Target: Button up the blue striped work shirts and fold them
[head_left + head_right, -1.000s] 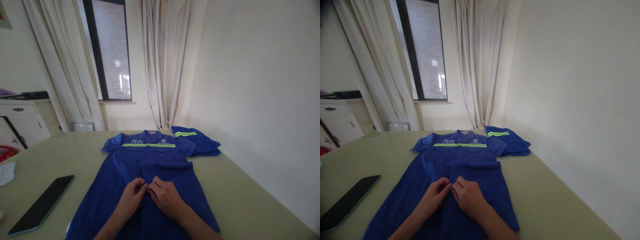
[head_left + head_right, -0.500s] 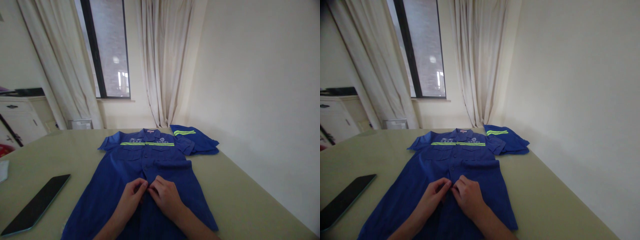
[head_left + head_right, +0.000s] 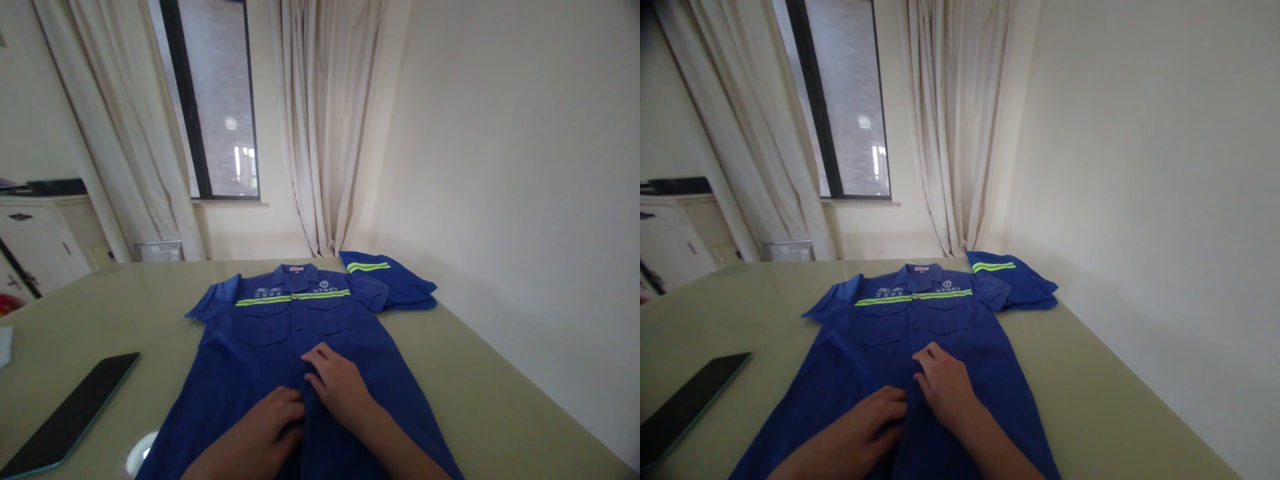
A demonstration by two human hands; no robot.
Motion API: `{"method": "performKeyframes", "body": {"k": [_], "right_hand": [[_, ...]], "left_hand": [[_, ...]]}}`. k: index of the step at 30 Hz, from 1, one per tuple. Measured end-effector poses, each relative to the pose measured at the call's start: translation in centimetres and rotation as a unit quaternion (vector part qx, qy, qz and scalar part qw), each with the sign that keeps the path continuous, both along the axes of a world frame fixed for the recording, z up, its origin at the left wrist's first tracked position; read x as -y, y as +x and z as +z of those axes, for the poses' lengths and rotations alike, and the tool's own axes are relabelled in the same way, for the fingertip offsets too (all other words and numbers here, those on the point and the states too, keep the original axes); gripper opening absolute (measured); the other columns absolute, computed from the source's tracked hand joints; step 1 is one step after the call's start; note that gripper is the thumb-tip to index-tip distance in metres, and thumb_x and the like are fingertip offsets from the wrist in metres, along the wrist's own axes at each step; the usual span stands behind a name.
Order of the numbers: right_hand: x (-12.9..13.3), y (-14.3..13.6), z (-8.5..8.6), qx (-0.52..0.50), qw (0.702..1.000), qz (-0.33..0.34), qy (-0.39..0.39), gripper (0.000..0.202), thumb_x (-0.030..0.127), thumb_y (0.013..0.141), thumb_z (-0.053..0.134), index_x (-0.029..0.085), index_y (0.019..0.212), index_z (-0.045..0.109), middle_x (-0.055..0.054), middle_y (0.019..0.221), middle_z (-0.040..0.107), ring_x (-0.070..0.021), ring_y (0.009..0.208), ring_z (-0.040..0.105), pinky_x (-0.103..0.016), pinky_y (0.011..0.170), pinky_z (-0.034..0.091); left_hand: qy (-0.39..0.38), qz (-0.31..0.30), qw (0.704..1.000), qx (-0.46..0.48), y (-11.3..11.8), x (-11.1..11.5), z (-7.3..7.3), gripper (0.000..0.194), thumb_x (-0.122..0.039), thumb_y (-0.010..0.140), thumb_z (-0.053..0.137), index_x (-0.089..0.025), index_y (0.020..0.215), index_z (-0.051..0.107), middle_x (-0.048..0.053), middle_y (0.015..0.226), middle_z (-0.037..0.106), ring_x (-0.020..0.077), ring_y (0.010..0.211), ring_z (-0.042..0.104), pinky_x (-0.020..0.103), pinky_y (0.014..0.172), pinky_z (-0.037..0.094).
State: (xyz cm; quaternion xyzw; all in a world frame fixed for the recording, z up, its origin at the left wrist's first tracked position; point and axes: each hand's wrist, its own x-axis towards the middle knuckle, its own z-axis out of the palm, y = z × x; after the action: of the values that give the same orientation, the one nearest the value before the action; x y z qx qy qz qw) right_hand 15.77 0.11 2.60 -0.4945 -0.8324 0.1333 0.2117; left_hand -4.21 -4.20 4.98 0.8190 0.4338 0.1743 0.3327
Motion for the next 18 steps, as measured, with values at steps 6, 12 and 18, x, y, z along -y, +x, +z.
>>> {"method": "performKeyframes", "body": {"k": [6,12,18], "right_hand": [[-0.9,-1.0,-1.0,0.079,0.996,-0.028,0.025,0.012,0.022,0.098,0.056,0.024,0.104,0.066,-0.002,0.108,0.067,-0.0193,0.1,0.065,-0.027,0.08,0.051],[-1.5,-1.4,-1.8,0.067,0.995,-0.046,0.052,0.013,0.025,0.102,0.05,0.027,0.107,0.062,-0.001,0.106,0.067,-0.0164,0.094,0.067,-0.023,0.073,0.048],[-1.1,-1.8,-1.3,0.089,0.993,-0.056,0.056,0.016,0.024,0.104,0.045,0.024,0.108,0.061,-0.003,0.105,0.071,-0.0179,0.093,0.07,-0.024,0.071,0.048]], "left_hand": [[-0.131,0.192,0.951,0.206,0.3,-3.2,-4.7,0.044,-0.048,0.095,0.043,-0.019,0.119,0.065,0.011,0.13,0.067,0.0247,0.116,0.064,0.032,0.084,0.06],[-0.128,0.248,0.92,0.277,0.9,-4.3,-6.0,0.061,-0.059,0.086,0.055,-0.017,0.13,0.056,0.016,0.143,0.057,0.0239,0.107,0.069,0.03,0.071,0.063],[-0.106,0.269,0.922,0.258,0.8,-4.5,-6.1,0.048,-0.046,0.091,0.05,-0.015,0.127,0.054,0.015,0.128,0.065,0.0168,0.081,0.071,0.027,0.059,0.062]]}}
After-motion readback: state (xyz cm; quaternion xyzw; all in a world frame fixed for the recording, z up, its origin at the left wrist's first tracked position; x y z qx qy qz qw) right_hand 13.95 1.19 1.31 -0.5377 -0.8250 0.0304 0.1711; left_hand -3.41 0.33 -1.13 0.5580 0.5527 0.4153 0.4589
